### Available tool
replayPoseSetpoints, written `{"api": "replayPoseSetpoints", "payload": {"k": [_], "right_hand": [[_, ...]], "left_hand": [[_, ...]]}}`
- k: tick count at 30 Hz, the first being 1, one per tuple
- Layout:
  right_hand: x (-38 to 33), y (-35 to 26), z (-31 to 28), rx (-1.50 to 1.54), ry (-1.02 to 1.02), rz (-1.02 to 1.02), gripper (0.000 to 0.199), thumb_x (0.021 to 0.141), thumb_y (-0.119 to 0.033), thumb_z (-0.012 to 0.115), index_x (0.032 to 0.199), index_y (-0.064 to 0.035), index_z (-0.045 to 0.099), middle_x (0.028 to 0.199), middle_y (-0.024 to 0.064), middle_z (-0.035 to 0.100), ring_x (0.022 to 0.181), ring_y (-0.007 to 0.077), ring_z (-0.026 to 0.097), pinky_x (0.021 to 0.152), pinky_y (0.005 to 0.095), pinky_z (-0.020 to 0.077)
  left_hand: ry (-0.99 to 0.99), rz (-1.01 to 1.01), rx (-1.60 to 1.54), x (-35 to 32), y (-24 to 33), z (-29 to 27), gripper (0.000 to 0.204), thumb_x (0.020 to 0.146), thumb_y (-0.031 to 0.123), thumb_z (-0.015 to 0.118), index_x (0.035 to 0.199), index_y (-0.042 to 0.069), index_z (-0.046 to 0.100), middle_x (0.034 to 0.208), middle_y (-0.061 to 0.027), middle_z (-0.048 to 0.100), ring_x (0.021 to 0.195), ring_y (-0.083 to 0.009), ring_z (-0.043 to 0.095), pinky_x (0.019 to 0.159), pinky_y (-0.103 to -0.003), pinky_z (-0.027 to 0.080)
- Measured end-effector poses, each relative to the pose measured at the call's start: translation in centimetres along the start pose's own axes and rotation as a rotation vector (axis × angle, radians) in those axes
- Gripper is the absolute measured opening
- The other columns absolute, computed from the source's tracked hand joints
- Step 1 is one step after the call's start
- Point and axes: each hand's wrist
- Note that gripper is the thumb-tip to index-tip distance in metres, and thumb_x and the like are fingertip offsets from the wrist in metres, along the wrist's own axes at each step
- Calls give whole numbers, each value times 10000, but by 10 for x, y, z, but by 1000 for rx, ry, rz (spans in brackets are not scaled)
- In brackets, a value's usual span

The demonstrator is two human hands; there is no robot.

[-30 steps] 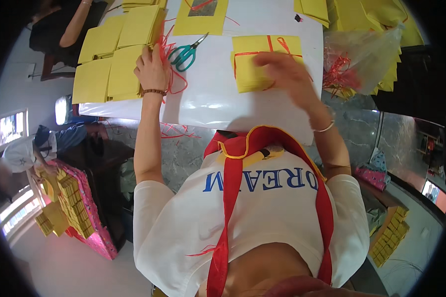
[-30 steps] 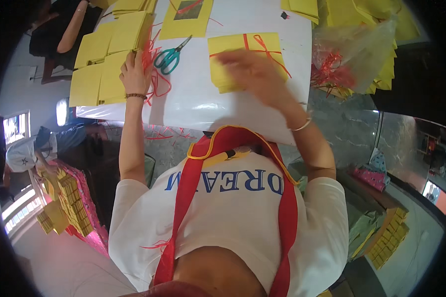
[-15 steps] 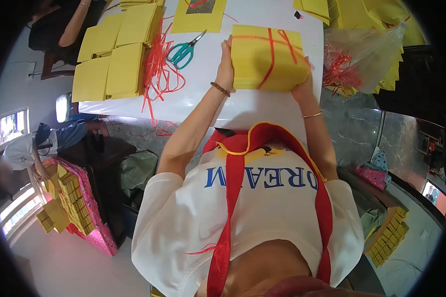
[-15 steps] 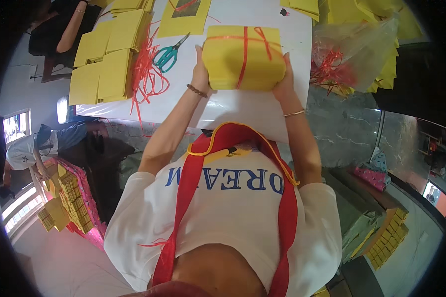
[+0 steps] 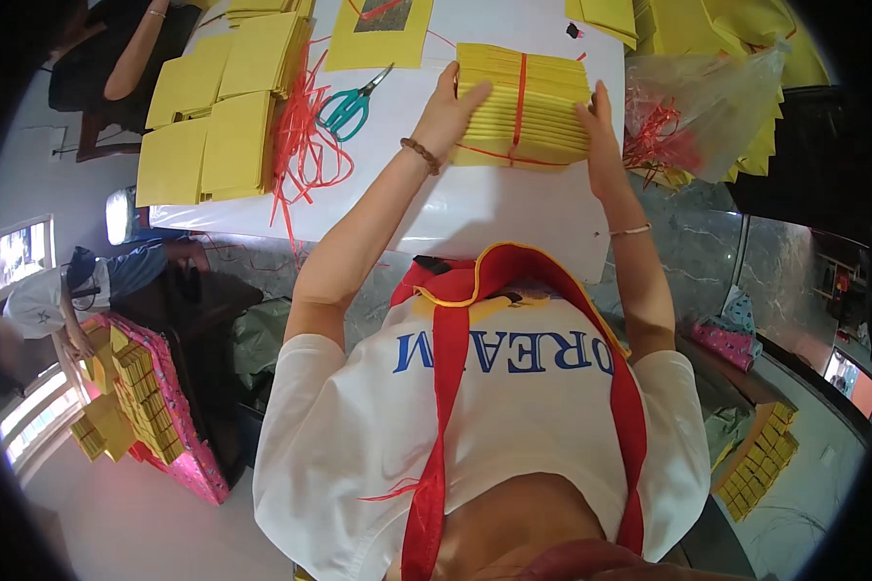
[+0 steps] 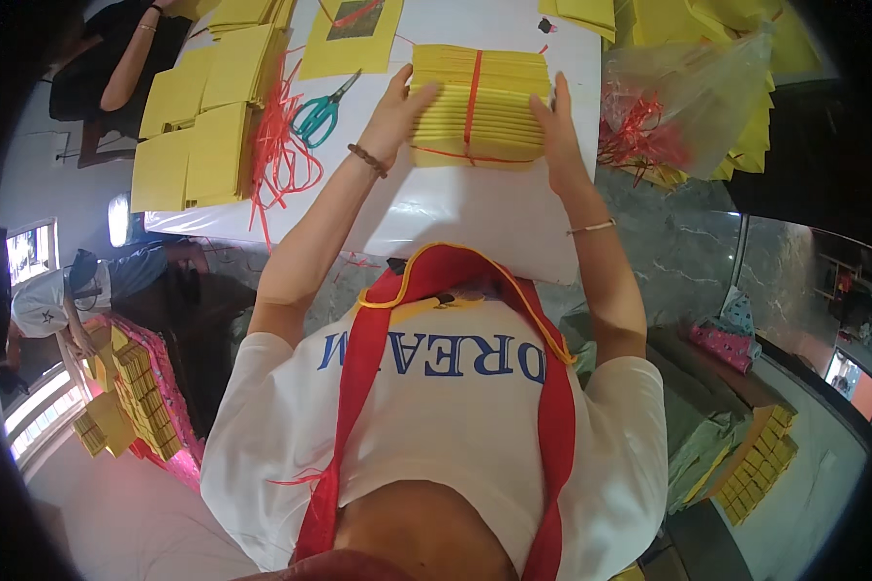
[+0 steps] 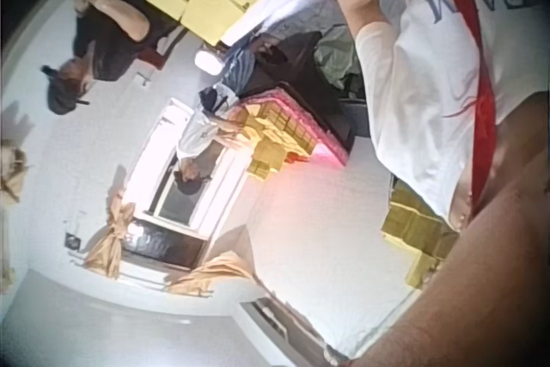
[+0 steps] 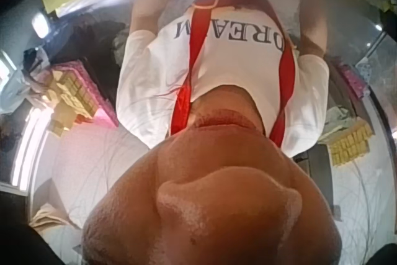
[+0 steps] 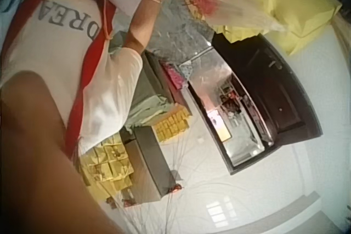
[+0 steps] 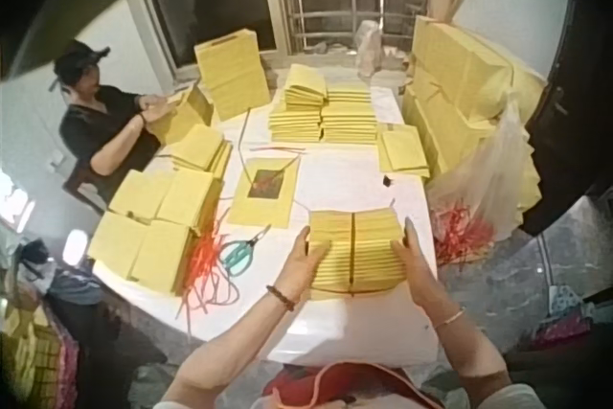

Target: Bundling and tying stacks of yellow ritual paper with red ribbon.

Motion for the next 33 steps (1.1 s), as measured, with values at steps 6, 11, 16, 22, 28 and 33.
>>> {"api": "replayPoseSetpoints", "payload": {"k": [6,11,16,22,28,33], "right_hand": [[-2,13,2,108,-117,-128,619,862,-119,458,1367,-79,102,1369,94,229,1218,171,281,973,267,267],[5,11,-4,62,-98,-106,605,858,-113,457,1364,-83,127,1363,88,241,1212,166,290,983,273,255],[12,18,-1,167,-84,-43,601,854,-111,462,1363,-92,144,1354,86,257,1204,159,302,978,278,267],[11,32,-17,232,-85,115,661,821,-240,534,1349,-68,174,1285,86,340,1172,176,333,956,304,280],[10,15,-32,28,-117,254,682,779,-380,565,1314,-74,271,1149,66,466,1072,165,420,858,313,327],[19,13,-40,33,-211,279,670,752,-345,621,1277,-52,324,1144,67,467,1006,179,468,807,318,396]], "left_hand": [[11,352,238,8,-23,-1,624,800,153,556,1295,-47,234,1051,-176,540,919,-181,550,757,-259,448],[58,196,11,15,-15,-15,554,831,149,536,1283,-24,266,1094,-127,509,936,-167,524,845,-276,392],[21,-18,-3,25,-24,-43,407,804,152,540,1161,-6,426,895,-41,571,758,-103,540,667,-231,406],[43,10,203,4,-23,-40,327,816,154,512,1109,11,483,835,-36,566,711,-90,533,589,-229,417],[4,-71,137,-4,-22,-39,280,819,114,456,1075,5,488,782,-39,566,623,-78,520,510,-208,413],[-14,-56,136,-1,-23,-38,279,808,93,455,1074,18,492,762,-27,560,616,-80,521,522,-213,422]]}}
Point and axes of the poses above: each hand's wrist, its own x-axis towards the middle knuckle, its own z-axis out of the palm, y = z × x
